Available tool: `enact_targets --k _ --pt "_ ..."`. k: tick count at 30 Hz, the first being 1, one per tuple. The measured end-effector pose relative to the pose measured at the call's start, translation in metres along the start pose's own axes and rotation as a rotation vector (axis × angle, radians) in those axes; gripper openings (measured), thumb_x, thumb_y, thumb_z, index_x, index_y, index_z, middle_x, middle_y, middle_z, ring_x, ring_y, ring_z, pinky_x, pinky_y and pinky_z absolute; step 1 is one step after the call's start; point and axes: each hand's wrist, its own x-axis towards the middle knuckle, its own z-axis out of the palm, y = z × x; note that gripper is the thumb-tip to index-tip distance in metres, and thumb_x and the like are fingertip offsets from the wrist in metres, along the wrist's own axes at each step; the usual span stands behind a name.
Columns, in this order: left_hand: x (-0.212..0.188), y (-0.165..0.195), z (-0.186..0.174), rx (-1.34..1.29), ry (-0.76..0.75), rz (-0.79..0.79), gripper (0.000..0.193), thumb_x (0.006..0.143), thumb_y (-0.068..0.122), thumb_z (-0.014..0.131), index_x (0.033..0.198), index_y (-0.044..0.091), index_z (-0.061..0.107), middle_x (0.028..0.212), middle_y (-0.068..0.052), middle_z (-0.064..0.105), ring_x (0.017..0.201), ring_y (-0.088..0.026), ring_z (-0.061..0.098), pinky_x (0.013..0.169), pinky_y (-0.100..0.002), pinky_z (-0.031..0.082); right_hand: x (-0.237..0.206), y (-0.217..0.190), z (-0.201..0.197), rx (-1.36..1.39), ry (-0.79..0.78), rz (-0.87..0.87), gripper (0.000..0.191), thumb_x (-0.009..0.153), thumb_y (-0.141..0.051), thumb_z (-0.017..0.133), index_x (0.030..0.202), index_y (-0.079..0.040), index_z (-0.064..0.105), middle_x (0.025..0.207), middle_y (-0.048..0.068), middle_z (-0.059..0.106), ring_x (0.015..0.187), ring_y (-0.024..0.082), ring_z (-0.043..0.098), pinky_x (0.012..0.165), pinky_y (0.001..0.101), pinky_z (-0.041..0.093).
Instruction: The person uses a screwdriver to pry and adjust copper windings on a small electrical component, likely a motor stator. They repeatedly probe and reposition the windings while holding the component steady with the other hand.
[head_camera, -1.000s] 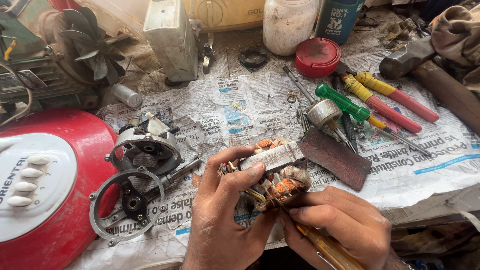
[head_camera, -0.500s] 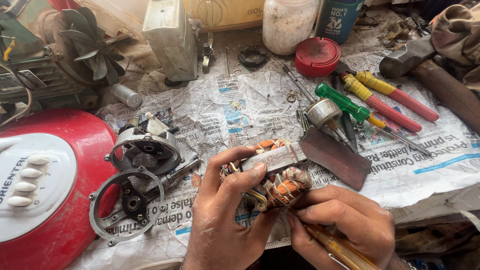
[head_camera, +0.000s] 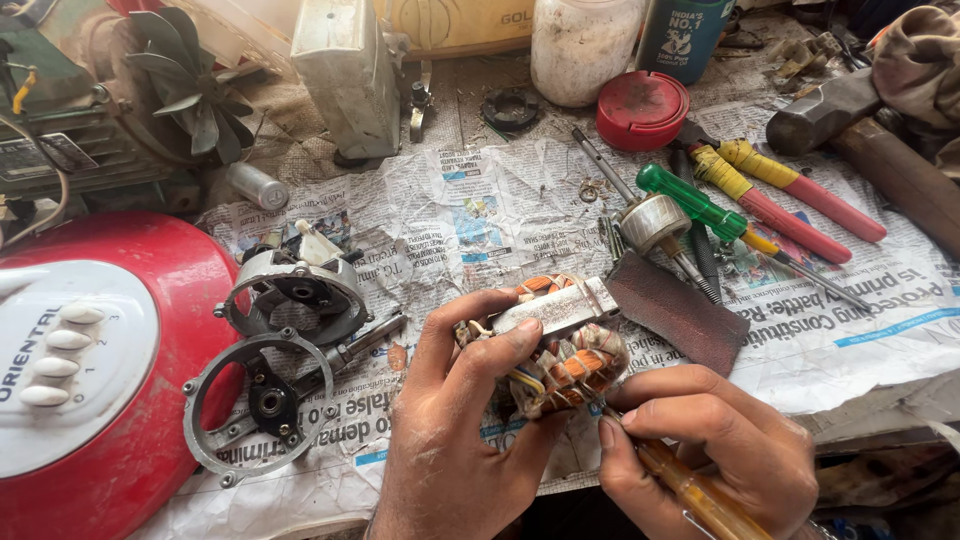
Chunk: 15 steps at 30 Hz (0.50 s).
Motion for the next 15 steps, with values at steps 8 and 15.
enact_targets --k 8,15 --pt "0.005 0.002 -0.001 -0.037 -0.031 -0.053 0.062 0.069 -0.002 0.085 0.124 0.008 0.060 0.136 -0.019 0.056 0.124 -0.034 0.069 0.095 -0.039 0.063 0.009 0.000 0.001 -0.047 -0.050 -0.096 0.028 0.069 -0.002 0.084 0.091 -0.009 0.068 0.099 0.010 0.073 0.087 0.014 0.076 0.074 0.0249 0.061" --pt "-0.020 -0.025 0.006 -0.079 -0.046 -0.048 0.066 0.068 -0.003 0.085 0.126 0.009 0.058 0.138 -0.018 0.056 0.126 -0.034 0.068 0.098 -0.040 0.062 0.009 -0.023 0.005 -0.010 -0.092 -0.041 0.031 0.067 -0.004 0.084 0.095 -0.008 0.072 0.101 0.011 0.074 0.090 0.018 0.078 0.077 0.0275 0.061"
